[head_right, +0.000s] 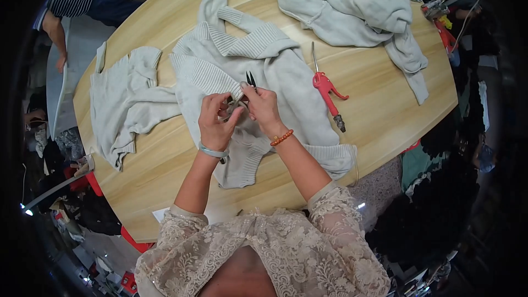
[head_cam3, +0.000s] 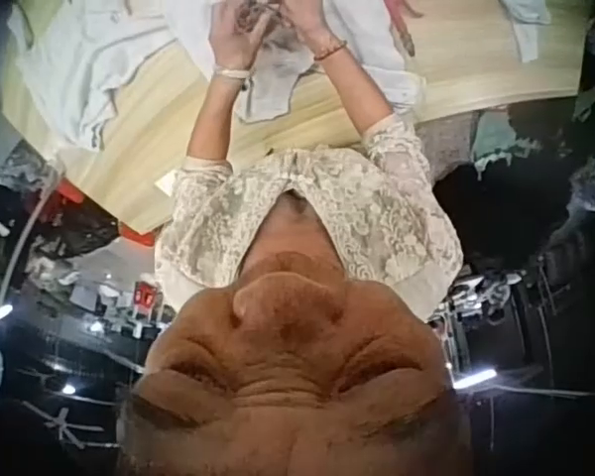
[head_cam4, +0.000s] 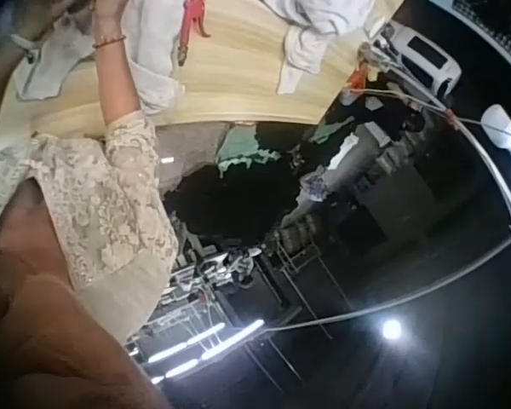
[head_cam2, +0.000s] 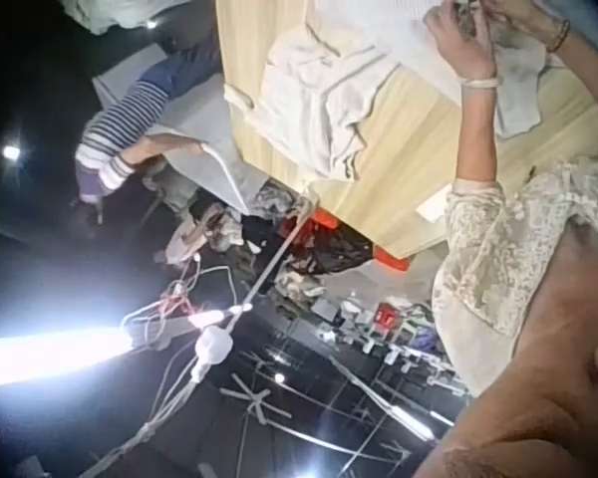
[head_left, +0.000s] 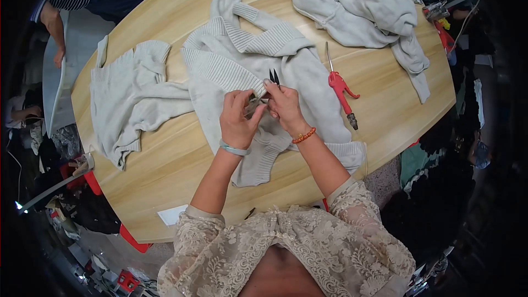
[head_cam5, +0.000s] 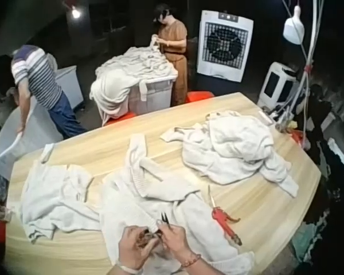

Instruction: Trimming loose threads and finishing details on knitted sweaters using thread clippers and scissors.

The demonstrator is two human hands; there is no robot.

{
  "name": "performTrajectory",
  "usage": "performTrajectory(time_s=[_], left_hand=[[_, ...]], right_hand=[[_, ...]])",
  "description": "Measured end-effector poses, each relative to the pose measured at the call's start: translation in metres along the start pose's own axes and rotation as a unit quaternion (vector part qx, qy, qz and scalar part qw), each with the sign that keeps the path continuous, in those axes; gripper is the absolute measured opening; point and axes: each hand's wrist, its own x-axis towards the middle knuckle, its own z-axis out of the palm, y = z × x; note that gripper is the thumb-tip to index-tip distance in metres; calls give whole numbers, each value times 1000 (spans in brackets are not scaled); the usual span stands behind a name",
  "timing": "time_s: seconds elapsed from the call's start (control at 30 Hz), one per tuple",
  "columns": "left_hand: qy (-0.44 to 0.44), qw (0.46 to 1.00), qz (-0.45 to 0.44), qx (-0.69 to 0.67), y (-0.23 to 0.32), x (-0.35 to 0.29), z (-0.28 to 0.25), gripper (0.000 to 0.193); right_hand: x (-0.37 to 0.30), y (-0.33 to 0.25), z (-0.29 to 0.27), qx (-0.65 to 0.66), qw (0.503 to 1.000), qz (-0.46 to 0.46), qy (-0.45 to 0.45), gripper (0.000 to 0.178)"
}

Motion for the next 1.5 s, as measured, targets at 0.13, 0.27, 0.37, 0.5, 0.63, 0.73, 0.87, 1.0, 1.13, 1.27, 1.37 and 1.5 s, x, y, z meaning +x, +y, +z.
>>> performTrajectory(time_s=[0.13, 0.27, 0.37, 0.5, 0.63, 0.73, 0.87, 1.0, 1.13, 1.27, 1.37, 1.5], left_hand=[[35, 999, 16, 10, 1, -2, 2, 33], [42, 998, 26, -26, -4, 0, 2, 32], [34, 998, 37, -24, -1, 6, 0, 30], [13, 998, 51, 46, 0, 8, -17, 30], [48, 965, 138, 216, -1, 6, -24, 29], [70, 943, 214, 244, -11, 4, -24, 32], [61, 933, 240, 263, -10, -3, -39, 28], [75, 939, 221, 251, -4, -10, -48, 20], [94, 973, 160, 138, -4, -16, -43, 14], [132, 983, 108, 61, -8, -16, -46, 9], [159, 987, 31, -4, -11, -16, -53, 9], [165, 972, -100, -136, -18, -27, -45, 7]], right_hand=[[-8, -3, 8, -22, 1000, -8, -9, 34], [-5, -5, 13, -13, 1000, -27, -3, 36], [0, -11, 15, -7, 1000, -18, -2, 36], [1, -16, 29, -12, 1000, -14, -5, 36], [0, -11, 34, -45, 998, -41, 6, 36], [-3, -7, 32, -55, 998, -20, 12, 32], [-16, -1, 38, -52, 998, -27, -2, 28], [-26, -1, 46, -78, 997, -18, -11, 27], [-27, 1, 46, -128, 991, -35, -16, 28], [-21, 0, 53, -211, 976, -49, -13, 32], [-29, -12, 67, -254, 963, -78, -51, 31], [-32, -12, 64, -306, 941, -111, -88, 36]])
